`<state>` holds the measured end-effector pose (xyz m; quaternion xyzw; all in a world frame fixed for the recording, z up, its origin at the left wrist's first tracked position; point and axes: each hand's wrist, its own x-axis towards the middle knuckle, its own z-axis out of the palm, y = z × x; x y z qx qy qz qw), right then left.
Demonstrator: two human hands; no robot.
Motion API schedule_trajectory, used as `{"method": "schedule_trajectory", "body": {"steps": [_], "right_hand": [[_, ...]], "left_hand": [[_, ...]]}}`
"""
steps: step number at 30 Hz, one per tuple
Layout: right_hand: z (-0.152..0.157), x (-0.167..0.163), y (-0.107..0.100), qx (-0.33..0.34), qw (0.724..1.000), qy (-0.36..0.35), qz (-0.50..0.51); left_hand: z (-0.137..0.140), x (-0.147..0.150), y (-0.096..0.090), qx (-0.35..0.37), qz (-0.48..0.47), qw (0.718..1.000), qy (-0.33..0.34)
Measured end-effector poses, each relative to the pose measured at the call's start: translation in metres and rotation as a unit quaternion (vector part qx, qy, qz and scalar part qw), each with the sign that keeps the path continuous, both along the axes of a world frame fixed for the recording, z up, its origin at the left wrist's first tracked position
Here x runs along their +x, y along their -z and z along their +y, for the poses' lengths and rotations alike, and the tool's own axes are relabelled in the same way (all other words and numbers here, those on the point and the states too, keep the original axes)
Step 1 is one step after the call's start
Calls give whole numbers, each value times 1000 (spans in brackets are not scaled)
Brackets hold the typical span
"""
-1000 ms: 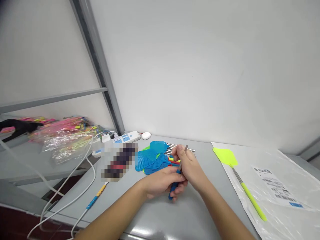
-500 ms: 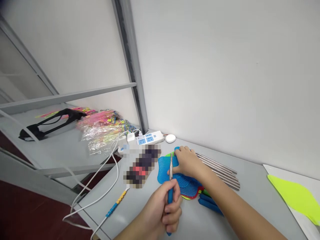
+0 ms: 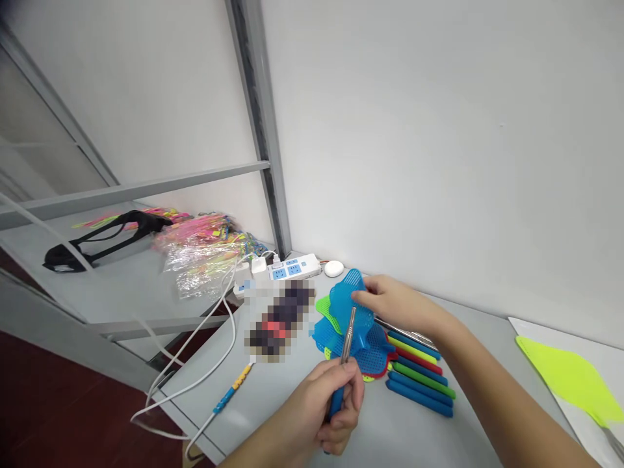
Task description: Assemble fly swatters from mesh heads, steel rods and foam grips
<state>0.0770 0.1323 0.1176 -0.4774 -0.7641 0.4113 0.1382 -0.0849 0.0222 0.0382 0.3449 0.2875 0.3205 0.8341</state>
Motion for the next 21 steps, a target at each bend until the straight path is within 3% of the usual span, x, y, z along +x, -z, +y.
{"method": "schedule_trajectory", "body": {"steps": [3,6,8,10,12,15,18,21], "right_hand": [[-39,31,-10,-2,970,190,150],[-91,56,-3,45,874,385,294],[-129,67,9,73,801,458,377],[-163,72,25,125,736,502,436],[-190,72,46,158,675,550,465],[-213,64,78,156,629,602,466],[-220,53,103,142,583,630,494],[-222,46,118,125,565,632,516]], "left_hand": [[-6,0,-3,70,25,995,70],[-14,4,-4,165,99,977,88],[-20,9,-5,250,170,950,76],[-26,16,-5,363,257,895,44],[-32,22,-1,485,337,806,18],[-36,28,9,611,404,681,13],[-32,26,19,662,429,614,-5],[-26,23,26,688,441,576,-33]]}}
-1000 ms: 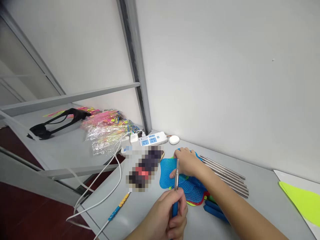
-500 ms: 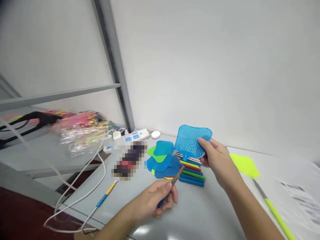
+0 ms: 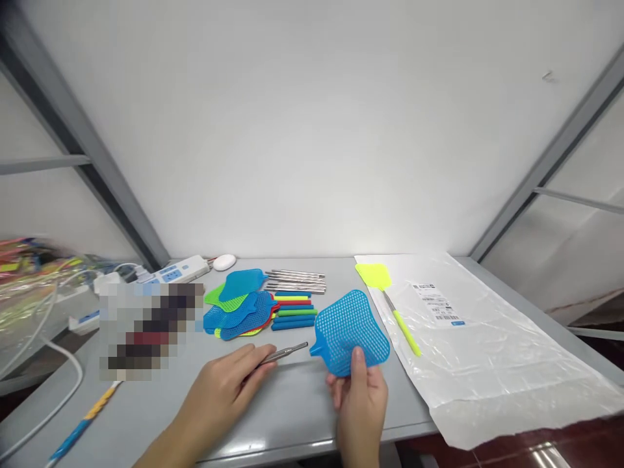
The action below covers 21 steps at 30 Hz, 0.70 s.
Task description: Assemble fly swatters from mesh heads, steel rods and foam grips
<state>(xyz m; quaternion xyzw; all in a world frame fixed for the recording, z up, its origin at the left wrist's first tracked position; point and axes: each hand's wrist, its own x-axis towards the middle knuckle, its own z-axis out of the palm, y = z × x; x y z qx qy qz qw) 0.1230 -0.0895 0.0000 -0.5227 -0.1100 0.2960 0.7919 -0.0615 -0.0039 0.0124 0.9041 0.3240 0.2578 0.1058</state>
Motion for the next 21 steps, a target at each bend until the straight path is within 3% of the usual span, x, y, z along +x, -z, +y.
{"method": "schedule_trajectory", "body": {"steps": [7,11,21], "right_hand": [[-8,2,8,-6,999,-5,-40],[-9,4,8,19,1000,-17,-15],[-8,2,6,-13,997,-55,-56]], "left_hand": [[1,3,1,52,5,999,-7],[-1,4,-1,48,1,999,-14],[-1,0,-1,39,14,999,-16]]}}
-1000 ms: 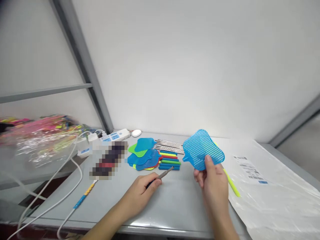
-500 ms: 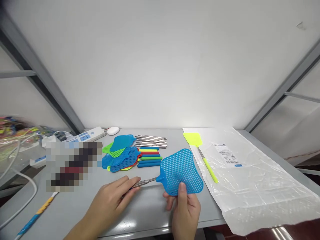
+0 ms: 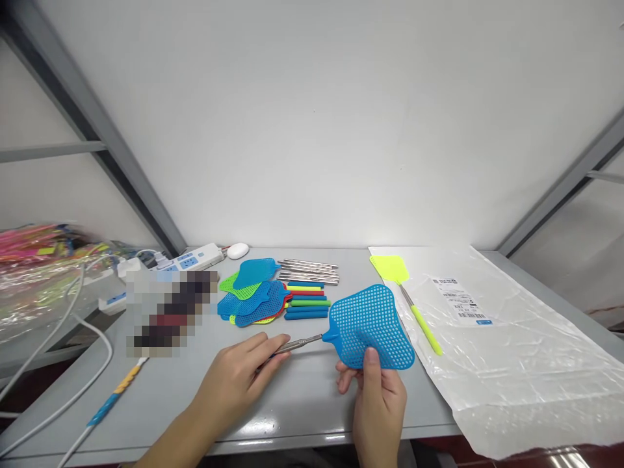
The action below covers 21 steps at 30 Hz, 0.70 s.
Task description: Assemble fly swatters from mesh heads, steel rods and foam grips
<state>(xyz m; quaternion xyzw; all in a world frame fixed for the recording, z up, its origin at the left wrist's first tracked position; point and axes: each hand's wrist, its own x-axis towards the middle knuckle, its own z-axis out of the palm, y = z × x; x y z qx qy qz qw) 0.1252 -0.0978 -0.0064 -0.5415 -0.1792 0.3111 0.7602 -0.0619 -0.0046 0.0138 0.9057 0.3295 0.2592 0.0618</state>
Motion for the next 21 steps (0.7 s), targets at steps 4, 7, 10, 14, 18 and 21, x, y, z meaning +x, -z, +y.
{"method": "schedule_trajectory", "body": {"steps": [4,7,10,14,18,21], "right_hand": [[0,-1,-2,-4,1000,-4,-2],[-1,-2,-2,-15,1000,3,-11],[-1,-1,-1,-21,999,0,-30],[-1,3,2,-30,998,-30,-48],[-1,5,3,-26,999,-15,-16],[-1,4,0,-40,999,12,25]], "left_hand": [[-1,0,-1,1,12,1000,-3],[-1,0,0,9,18,1000,-2],[-1,0,0,14,16,1000,-8],[1,-2,0,9,11,1000,-9],[1,-3,-1,15,20,1000,11],[-1,-2,-1,27,39,998,36]]}}
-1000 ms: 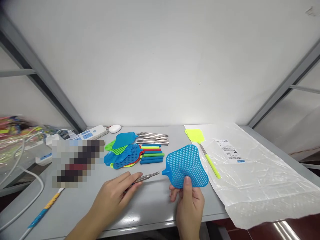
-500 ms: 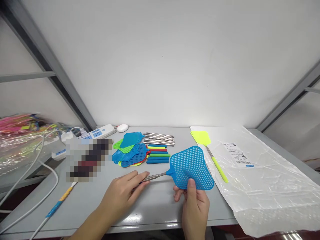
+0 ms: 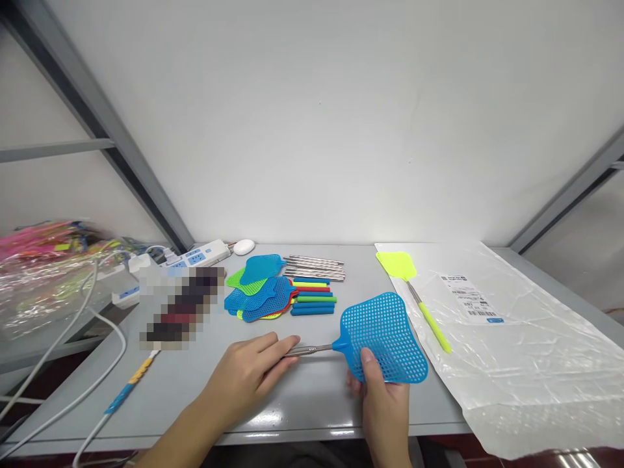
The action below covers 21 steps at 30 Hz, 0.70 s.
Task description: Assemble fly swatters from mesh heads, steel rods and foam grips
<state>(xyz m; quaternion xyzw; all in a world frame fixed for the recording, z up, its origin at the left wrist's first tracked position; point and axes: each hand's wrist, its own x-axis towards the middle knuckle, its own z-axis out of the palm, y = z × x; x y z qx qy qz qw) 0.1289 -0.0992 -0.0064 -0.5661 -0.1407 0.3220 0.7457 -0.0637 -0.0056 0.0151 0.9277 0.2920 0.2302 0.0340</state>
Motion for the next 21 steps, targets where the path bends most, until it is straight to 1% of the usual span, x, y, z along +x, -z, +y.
{"method": "schedule_trajectory", "body": {"steps": [3,5,8,13,15,18,21], "right_hand": [[-1,-1,-2,-22,999,23,6],[-1,0,-1,-10,1000,14,-10],[-1,1,3,20,999,-33,-34],[-4,5,9,16,990,-113,-80],[-4,6,11,17,989,-130,-73],[-3,8,12,22,991,-129,-41],[-2,8,12,28,991,-126,-16]], "left_hand": [[-1,1,-1,5,10,1000,14],[-1,1,-2,8,14,1000,13],[-1,-1,-3,20,19,1000,11],[1,-4,-3,60,31,998,10],[1,-3,-3,77,27,997,9],[-2,-2,-6,94,30,995,1],[-7,-2,-11,98,49,994,-22]]}}
